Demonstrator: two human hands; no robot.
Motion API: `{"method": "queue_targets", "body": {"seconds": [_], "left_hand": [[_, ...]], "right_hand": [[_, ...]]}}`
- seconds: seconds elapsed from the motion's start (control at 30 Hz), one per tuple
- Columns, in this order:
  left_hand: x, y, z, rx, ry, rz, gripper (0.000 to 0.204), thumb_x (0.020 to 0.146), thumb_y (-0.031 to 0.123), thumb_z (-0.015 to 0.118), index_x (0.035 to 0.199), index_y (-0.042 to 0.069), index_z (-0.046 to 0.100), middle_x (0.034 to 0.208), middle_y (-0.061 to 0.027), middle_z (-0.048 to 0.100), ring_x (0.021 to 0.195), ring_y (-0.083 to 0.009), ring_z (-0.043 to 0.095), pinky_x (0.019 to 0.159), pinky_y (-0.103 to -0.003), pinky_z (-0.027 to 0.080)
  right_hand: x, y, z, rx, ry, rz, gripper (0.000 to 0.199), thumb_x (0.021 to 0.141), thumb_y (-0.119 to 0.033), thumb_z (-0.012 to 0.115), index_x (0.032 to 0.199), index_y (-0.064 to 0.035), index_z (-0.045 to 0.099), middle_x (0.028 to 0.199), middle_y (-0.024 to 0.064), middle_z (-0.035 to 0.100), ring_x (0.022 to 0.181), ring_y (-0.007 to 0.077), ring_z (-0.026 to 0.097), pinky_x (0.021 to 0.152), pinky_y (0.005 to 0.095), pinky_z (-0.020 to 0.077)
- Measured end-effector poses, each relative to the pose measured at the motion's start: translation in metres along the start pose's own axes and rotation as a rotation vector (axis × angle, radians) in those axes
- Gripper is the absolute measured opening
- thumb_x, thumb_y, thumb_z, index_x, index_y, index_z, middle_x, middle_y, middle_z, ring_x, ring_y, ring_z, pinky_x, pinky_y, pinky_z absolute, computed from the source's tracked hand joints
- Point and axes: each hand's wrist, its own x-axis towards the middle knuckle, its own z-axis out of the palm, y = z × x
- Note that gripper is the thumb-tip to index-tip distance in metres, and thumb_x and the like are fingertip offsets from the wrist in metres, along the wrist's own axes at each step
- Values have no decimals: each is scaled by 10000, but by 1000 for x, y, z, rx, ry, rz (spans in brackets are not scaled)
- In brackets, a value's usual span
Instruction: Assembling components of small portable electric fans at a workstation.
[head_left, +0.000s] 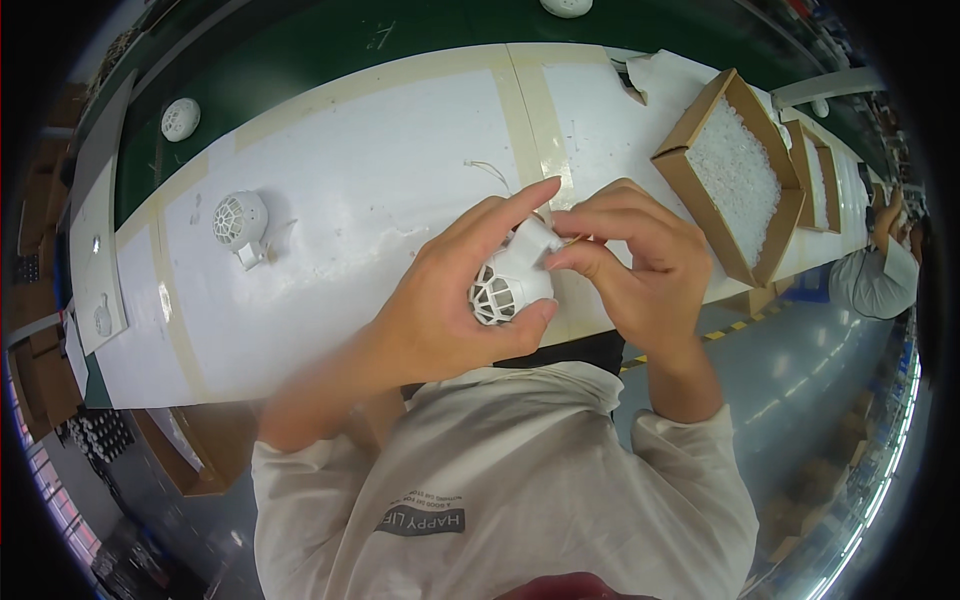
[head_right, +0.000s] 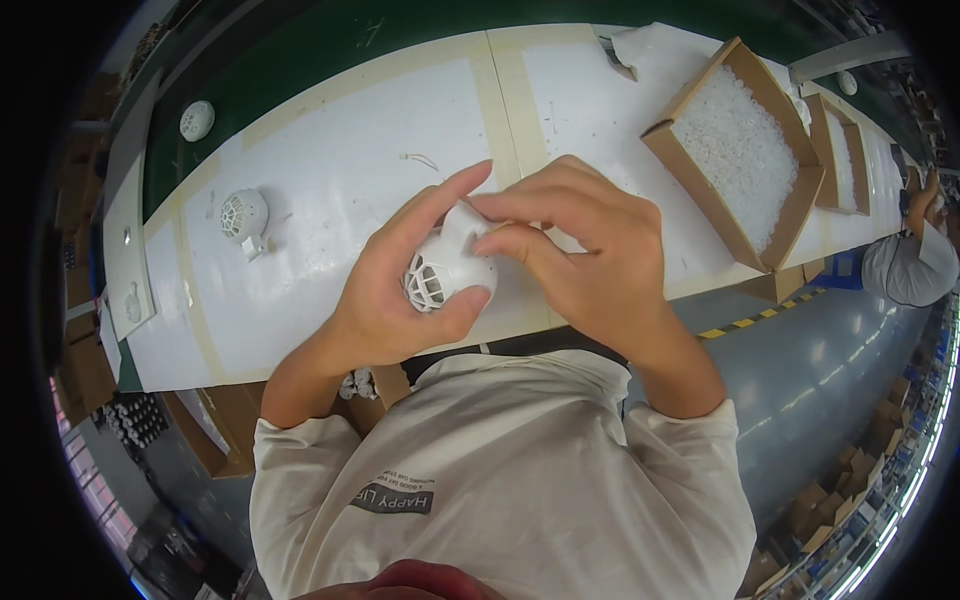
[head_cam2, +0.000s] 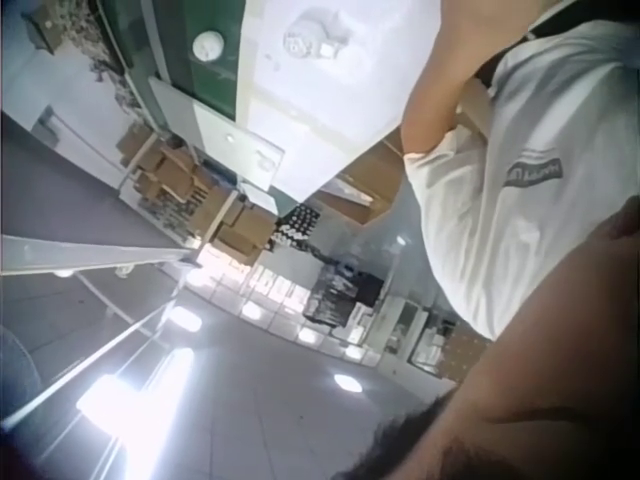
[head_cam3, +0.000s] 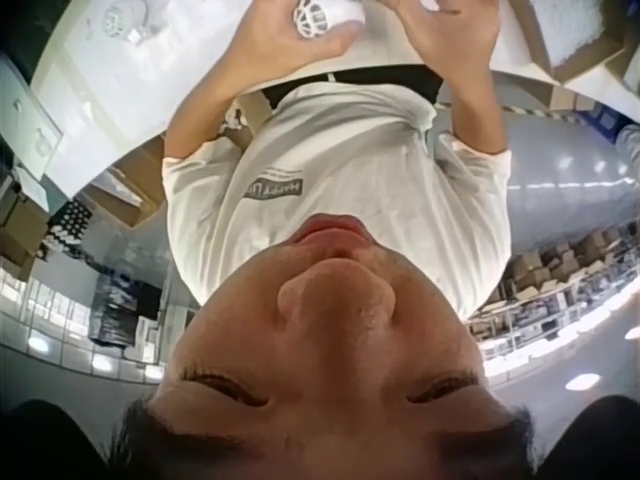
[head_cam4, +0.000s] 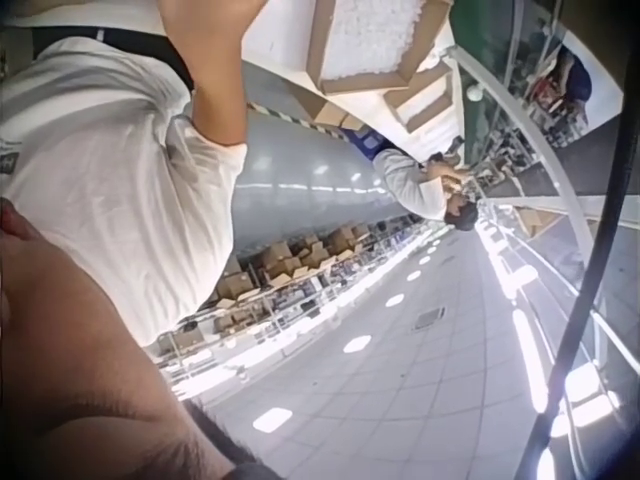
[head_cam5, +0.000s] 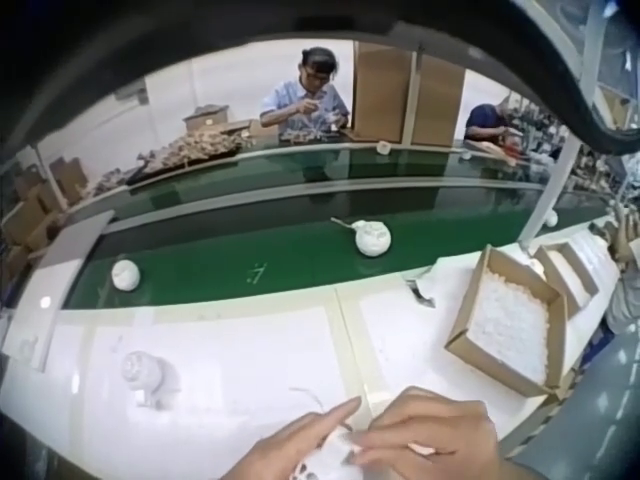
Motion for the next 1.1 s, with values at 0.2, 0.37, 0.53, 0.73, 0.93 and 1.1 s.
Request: {"method": "queue_targets", "body": {"seconds": [0.2, 0.37, 0.53, 0.73, 0.93, 1.1], "left_hand": [[2, -5, 3, 90, 72, 45, 754, 717, 63, 713, 1419, 39, 439, 1003, -136, 573, 872, -280, 575, 795, -337, 485], [-2, 0, 4, 263, 64, 35, 771, 704, 35, 691, 1428, 10, 427, 1026, -121, 565, 892, -228, 557, 807, -300, 463], [-3, -11, 11, 459, 195, 239, 776, 687, 27, 696, 1418, 6, 438, 1014, -137, 562, 881, -249, 561, 795, -314, 468], [2, -9, 5, 282, 156, 114, 762, 705, 17, 699, 1421, 7, 439, 1024, -143, 568, 903, -241, 577, 799, -307, 472], [-2, -13, 7, -110, 89, -33, 763, 718, 15, 706, 1430, 8, 430, 1018, -140, 567, 897, -237, 573, 791, -307, 472], [2, -14, 11, 398, 183, 148, 780, 710, 11, 719, 1432, 2, 422, 1020, -140, 566, 881, -246, 568, 784, -315, 472]], "right_hand": [[-12, 7, 10, -75, 75, -130, 213, 718, 150, 734, 900, 50, 689, 829, 151, 673, 724, 196, 637, 619, 263, 511], [-7, -7, 5, -105, -22, -35, 202, 733, 158, 716, 904, 55, 687, 839, 157, 672, 725, 199, 637, 637, 272, 512], [-8, -4, 9, 77, 13, 84, 239, 716, 132, 712, 929, 25, 700, 817, 124, 673, 675, 201, 628, 587, 265, 492], [-15, 28, 28, 82, 164, -57, 226, 727, 119, 721, 938, 43, 694, 789, 124, 670, 674, 197, 620, 595, 272, 482], [-15, 21, 17, -131, 49, -214, 203, 740, 120, 729, 929, 60, 685, 767, 135, 666, 662, 197, 597, 600, 278, 471], [-7, 22, 12, -1, 20, -60, 199, 731, 99, 747, 916, 53, 690, 771, 139, 668, 644, 216, 595, 589, 276, 466]]}}
